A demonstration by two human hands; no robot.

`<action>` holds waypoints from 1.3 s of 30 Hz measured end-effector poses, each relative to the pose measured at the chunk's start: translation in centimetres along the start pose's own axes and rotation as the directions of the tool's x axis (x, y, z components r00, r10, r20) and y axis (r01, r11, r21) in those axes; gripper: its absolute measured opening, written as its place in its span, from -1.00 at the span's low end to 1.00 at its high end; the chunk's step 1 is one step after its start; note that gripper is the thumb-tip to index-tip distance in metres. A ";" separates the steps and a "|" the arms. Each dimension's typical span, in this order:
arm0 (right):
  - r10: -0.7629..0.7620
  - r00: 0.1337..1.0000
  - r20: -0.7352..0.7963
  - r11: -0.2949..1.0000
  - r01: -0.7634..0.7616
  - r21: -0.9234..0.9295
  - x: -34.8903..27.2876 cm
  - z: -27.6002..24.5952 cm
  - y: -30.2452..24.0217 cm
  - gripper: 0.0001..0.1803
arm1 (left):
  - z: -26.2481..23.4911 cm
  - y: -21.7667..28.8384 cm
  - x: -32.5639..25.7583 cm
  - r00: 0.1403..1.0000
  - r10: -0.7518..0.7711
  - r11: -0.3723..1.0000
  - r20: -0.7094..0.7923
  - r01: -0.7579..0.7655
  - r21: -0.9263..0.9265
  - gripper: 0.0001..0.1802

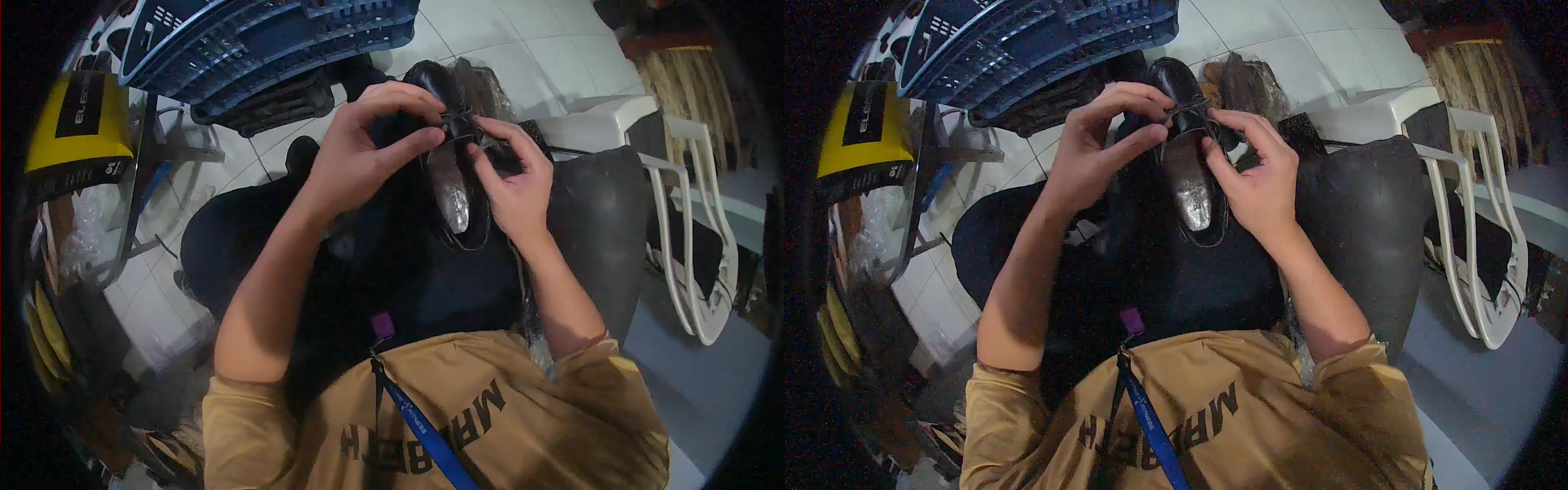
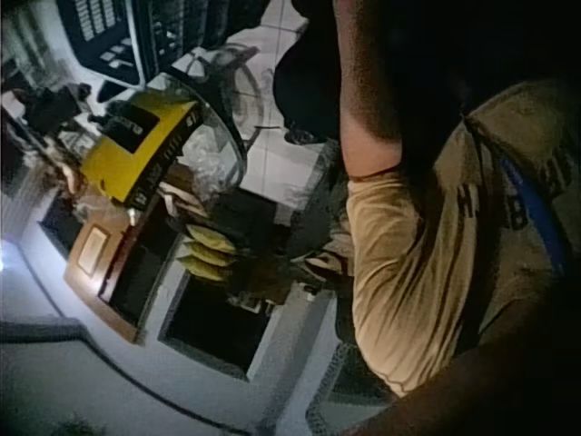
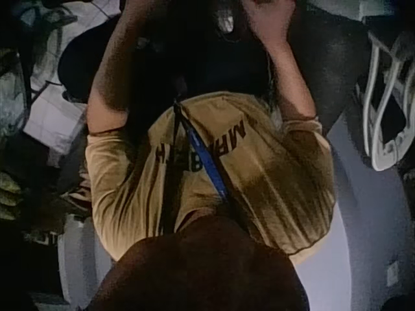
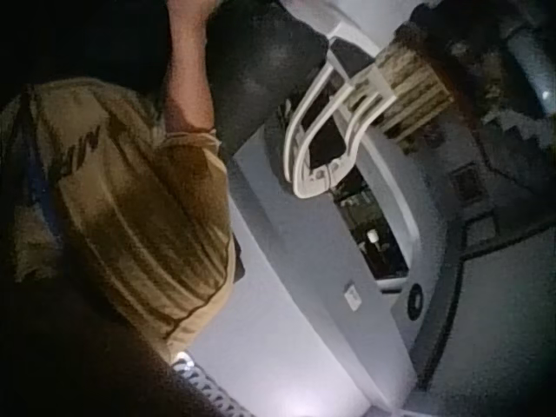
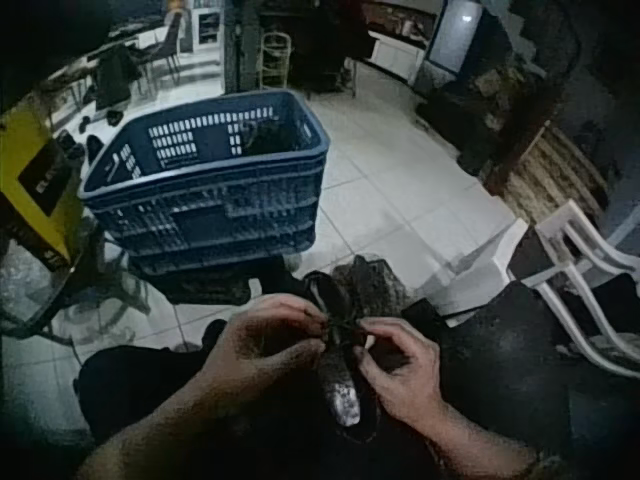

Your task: The recorder unties a knot on a plastic bag, removes a black leather shoe, and then unties and loosens the shoe's laces.

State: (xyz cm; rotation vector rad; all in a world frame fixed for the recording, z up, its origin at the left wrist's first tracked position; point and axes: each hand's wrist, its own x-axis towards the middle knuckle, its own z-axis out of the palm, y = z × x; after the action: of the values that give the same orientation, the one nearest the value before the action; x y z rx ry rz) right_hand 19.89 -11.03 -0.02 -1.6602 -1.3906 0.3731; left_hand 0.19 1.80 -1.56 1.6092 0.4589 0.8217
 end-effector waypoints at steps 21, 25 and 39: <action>0.536 0.652 0.536 0.580 -0.746 0.327 3.8 -4.4 -0.3 -0.77 | 0.4 0.5 0.2 0.997 -0.060 0.998 -0.039 0.060 0.007 -0.80; 0.385 0.683 0.621 0.732 -0.636 0.245 3.8 -3.4 1.0 -0.75 | 0.4 0.3 0.2 0.999 -0.035 0.999 -0.042 0.035 0.002 -0.81; 0.320 0.777 0.542 0.851 -0.487 0.196 4.3 -4.4 0.6 -0.74 | 0.7 0.1 0.2 0.998 -0.037 0.999 -0.060 0.036 -0.016 -0.77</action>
State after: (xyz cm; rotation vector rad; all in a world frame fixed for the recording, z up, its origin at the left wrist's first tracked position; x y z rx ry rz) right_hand 24.78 -9.09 3.18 -1.6355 -1.2057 1.2973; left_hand 0.83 1.47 -1.45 1.5615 0.5223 0.8462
